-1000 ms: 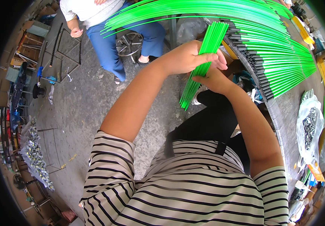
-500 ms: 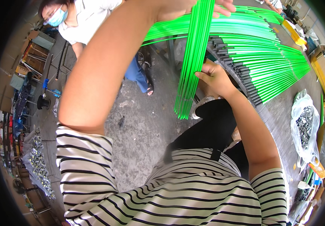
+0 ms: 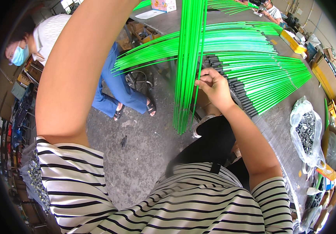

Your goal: The person assembles long green poles by inserting small metal caps into their ends. They pick up bundles of poles, separate them, and attach the caps one by one before placing the finished poles back on the table.

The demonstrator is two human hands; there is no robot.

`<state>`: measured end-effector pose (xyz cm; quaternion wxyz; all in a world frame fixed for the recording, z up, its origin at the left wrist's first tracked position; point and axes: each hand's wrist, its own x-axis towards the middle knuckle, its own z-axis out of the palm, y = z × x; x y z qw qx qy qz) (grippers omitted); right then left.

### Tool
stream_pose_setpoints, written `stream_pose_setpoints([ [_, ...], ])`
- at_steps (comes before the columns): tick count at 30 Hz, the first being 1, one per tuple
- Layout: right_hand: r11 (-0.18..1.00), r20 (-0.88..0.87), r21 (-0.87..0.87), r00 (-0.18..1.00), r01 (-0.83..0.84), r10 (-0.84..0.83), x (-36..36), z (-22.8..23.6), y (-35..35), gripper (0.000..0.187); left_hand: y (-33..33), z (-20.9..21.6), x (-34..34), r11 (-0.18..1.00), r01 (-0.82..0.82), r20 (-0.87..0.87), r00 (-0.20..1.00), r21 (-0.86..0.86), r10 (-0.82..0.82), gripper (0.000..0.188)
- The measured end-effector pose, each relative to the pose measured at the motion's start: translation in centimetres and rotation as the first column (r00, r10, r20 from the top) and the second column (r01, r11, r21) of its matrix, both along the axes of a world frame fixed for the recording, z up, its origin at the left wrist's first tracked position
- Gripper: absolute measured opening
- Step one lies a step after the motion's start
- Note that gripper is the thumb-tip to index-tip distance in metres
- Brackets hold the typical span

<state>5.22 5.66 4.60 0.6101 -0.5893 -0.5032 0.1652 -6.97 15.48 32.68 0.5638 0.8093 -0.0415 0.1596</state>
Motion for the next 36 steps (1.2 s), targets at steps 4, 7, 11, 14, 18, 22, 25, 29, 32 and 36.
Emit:
stream_pose_setpoints([
  [4,0.987,0.149,0.153,0.987,0.044,-0.067,-1.2,-0.6,0.6,0.009,1.4,0.8,-0.7,0.997,-0.016,-0.034,0.999,-0.079,0.014,0.028],
  [7,0.977,0.276,0.142,0.942,0.159,-0.193,-0.2,-1.4,-1.0,0.010,2.4,-1.4,1.5,0.992,0.059,-0.004,0.998,-0.115,-0.059,0.028],
  [11,0.985,0.209,0.167,0.974,0.053,-0.088,-1.2,-1.8,-0.8,0.014,1.8,-2.4,0.6,0.989,-0.023,-0.018,1.000,-0.145,0.020,0.027],
  [14,0.990,0.186,0.140,0.982,0.011,-0.037,-1.2,-2.7,-0.7,0.017,1.6,-4.0,0.4,0.980,-0.026,-0.047,0.999,-0.195,0.017,0.028],
  [18,0.993,0.214,0.104,0.974,0.058,-0.080,-1.8,-3.4,-0.7,0.019,2.8,-8.2,0.5,0.987,-0.006,0.016,1.000,-0.158,0.009,0.030],
  [22,0.969,0.261,0.177,0.941,0.172,-0.215,-2.4,-3.9,-0.8,0.015,2.5,-11.4,0.6,0.997,-0.046,0.030,0.998,-0.067,0.048,0.031],
  [25,0.982,0.146,0.091,0.974,0.163,-0.176,-2.3,-3.9,-0.8,0.012,1.8,-13.4,0.6,0.994,-0.074,0.037,0.996,-0.084,0.077,0.030],
  [29,0.989,-0.093,0.073,0.988,0.128,-0.121,-2.7,-4.6,-0.4,0.009,1.6,-16.5,0.8,0.987,-0.117,0.032,0.992,-0.110,0.121,0.028],
  [32,0.994,0.008,0.018,0.994,0.105,-0.105,-2.8,-4.5,-0.3,0.012,1.5,-18.3,0.7,0.988,-0.139,0.027,0.990,-0.072,0.141,0.027],
  [36,0.991,0.111,-0.073,0.989,0.108,-0.099,-2.4,-5.6,-0.3,0.012,1.4,-20.1,0.8,0.987,-0.158,0.020,0.987,-0.014,0.158,0.028],
])
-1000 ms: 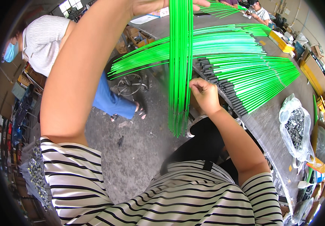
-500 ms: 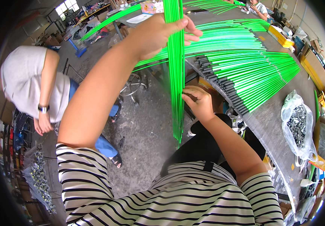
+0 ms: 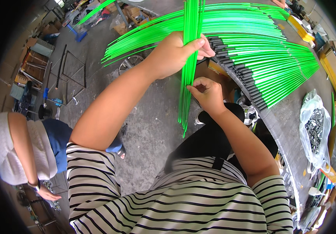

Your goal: The person assembles long green poles by inserting small metal caps into their ends. They pick up bundles of poles, separate them, and attach the caps one by one before placing the finished poles back on the table.

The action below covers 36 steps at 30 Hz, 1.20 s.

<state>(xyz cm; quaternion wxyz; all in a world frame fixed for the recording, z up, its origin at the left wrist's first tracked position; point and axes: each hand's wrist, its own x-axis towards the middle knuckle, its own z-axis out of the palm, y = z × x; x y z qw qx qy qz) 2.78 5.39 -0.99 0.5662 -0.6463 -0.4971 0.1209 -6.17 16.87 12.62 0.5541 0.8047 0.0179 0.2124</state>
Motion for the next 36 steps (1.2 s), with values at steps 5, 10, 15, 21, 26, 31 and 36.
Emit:
stream_pose_setpoints([
  [5,0.988,-0.014,-0.157,1.000,-0.005,0.003,0.5,-2.0,-0.6,0.011,1.2,-3.9,0.2,0.998,0.049,-0.030,0.998,-0.049,-0.050,0.022],
  [10,0.969,0.037,-0.246,0.999,-0.016,0.026,1.2,-5.0,-1.6,0.011,1.9,-7.1,-0.4,0.998,0.001,-0.160,0.987,0.056,0.008,0.019],
  [15,0.961,0.072,-0.278,0.997,-0.004,0.025,1.6,-5.8,-2.4,0.012,2.6,-8.2,-1.0,0.998,-0.034,-0.121,0.992,0.045,0.039,0.014],
  [21,0.977,0.021,-0.198,0.997,0.082,-0.080,2.6,-6.4,-2.9,0.005,3.7,-10.4,-1.4,0.985,-0.114,-0.170,0.981,-0.132,0.091,0.021],
  [26,0.989,-0.293,-0.120,0.949,0.081,-0.113,2.9,-3.2,-1.6,0.015,3.2,-15.0,-0.5,0.961,-0.227,-0.296,0.939,-0.158,0.173,0.030],
  [31,0.995,-0.282,0.047,0.955,-0.084,0.093,1.2,3.2,-0.4,0.028,0.0,-19.4,2.4,0.962,-0.233,-0.256,0.948,-0.144,0.192,0.037],
  [36,0.995,-0.395,-0.074,0.914,0.068,-0.092,0.9,5.6,-0.4,0.026,-3.5,-16.7,3.6,0.943,-0.176,-0.150,0.979,-0.281,0.138,0.032],
])
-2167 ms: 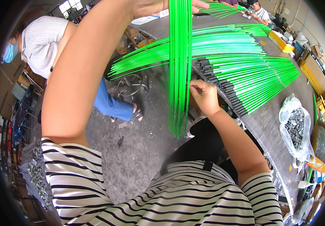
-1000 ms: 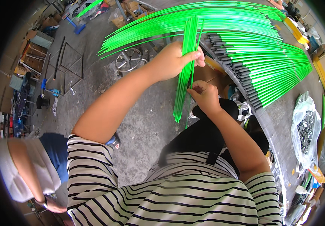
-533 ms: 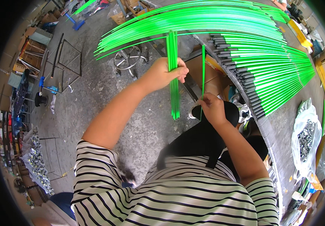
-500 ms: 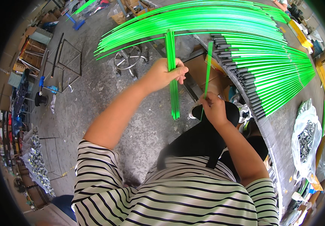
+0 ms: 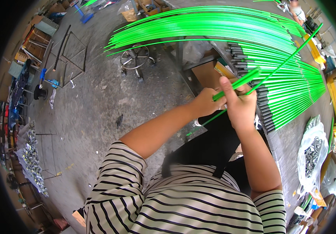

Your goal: The person assembles long green poles by inserting small metal caps into their ends. They pick up bundles of poles, separate them, and attach the caps one by one before placing the finished poles back on the table.

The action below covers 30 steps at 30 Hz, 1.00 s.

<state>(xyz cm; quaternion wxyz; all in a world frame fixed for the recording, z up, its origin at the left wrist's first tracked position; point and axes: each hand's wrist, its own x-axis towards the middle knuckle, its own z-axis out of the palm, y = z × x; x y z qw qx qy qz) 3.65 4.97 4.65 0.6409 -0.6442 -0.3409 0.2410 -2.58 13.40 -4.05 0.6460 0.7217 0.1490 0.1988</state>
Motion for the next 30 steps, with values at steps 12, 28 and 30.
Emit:
stream_pose_setpoints([
  [12,0.921,0.024,0.106,0.925,0.374,-0.378,2.9,11.1,-6.5,0.030,2.5,-9.3,-9.8,0.801,-0.143,-0.087,0.968,0.581,0.236,0.017],
  [28,0.792,-0.356,0.437,0.891,0.426,-0.283,13.1,14.3,-20.3,0.051,3.0,-5.1,-27.9,0.528,-0.030,-0.252,0.855,0.849,0.453,0.012],
  [30,0.795,-0.415,0.474,0.893,0.377,-0.176,13.5,13.0,-21.4,0.052,2.4,0.3,-23.9,0.524,-0.047,-0.279,0.803,0.851,0.526,0.013],
])
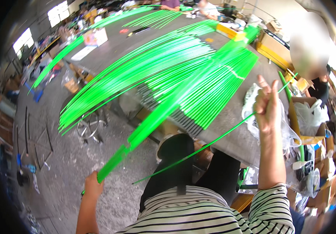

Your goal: The person assembles long green poles by inserting small metal caps into their ends. They pick up bundles of poles, separate them, and attach the caps one by one before placing the finished poles back on the table.

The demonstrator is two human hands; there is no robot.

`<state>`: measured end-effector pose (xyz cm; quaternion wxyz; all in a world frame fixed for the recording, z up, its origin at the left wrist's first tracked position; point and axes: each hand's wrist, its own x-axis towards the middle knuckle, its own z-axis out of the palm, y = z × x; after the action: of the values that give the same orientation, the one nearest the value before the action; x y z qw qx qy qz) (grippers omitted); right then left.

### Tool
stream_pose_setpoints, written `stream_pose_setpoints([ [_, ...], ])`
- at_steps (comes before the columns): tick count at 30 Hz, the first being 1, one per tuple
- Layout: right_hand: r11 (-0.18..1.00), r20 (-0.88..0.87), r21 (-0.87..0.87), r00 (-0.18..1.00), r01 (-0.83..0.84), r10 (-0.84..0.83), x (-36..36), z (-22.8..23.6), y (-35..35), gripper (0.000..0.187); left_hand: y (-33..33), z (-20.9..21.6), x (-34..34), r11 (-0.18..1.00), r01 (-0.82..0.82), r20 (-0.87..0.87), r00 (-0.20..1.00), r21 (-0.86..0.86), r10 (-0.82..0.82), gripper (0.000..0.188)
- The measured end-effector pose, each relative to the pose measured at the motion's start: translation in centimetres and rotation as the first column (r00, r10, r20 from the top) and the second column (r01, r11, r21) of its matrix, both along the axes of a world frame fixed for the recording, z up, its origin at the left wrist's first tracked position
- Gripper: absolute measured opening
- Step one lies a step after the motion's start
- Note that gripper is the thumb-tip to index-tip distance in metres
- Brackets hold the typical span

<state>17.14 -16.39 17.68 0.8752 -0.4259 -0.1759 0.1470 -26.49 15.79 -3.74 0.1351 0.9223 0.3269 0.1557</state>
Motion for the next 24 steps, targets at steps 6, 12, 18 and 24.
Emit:
stream_pose_setpoints([
  [6,0.999,-0.181,0.038,0.983,-0.034,0.040,1.5,-6.1,-3.2,0.036,0.8,13.8,20.2,0.925,0.338,0.080,0.931,0.175,-0.356,0.026],
  [12,0.993,-0.347,0.104,0.934,-0.050,0.083,2.8,-10.5,-4.3,0.032,-3.6,16.1,44.1,0.904,0.420,-0.191,0.896,0.072,-0.401,0.040],
  [18,0.976,-0.371,0.149,0.905,-0.161,0.206,2.0,-10.7,-4.1,0.031,-9.0,11.6,57.0,0.933,0.360,-0.272,0.900,0.024,-0.340,0.049],
  [24,0.973,-0.401,0.173,0.891,-0.155,0.213,2.1,-10.6,-4.4,0.032,-12.0,8.9,59.2,0.951,0.244,-0.309,0.934,0.190,-0.178,0.069],
])
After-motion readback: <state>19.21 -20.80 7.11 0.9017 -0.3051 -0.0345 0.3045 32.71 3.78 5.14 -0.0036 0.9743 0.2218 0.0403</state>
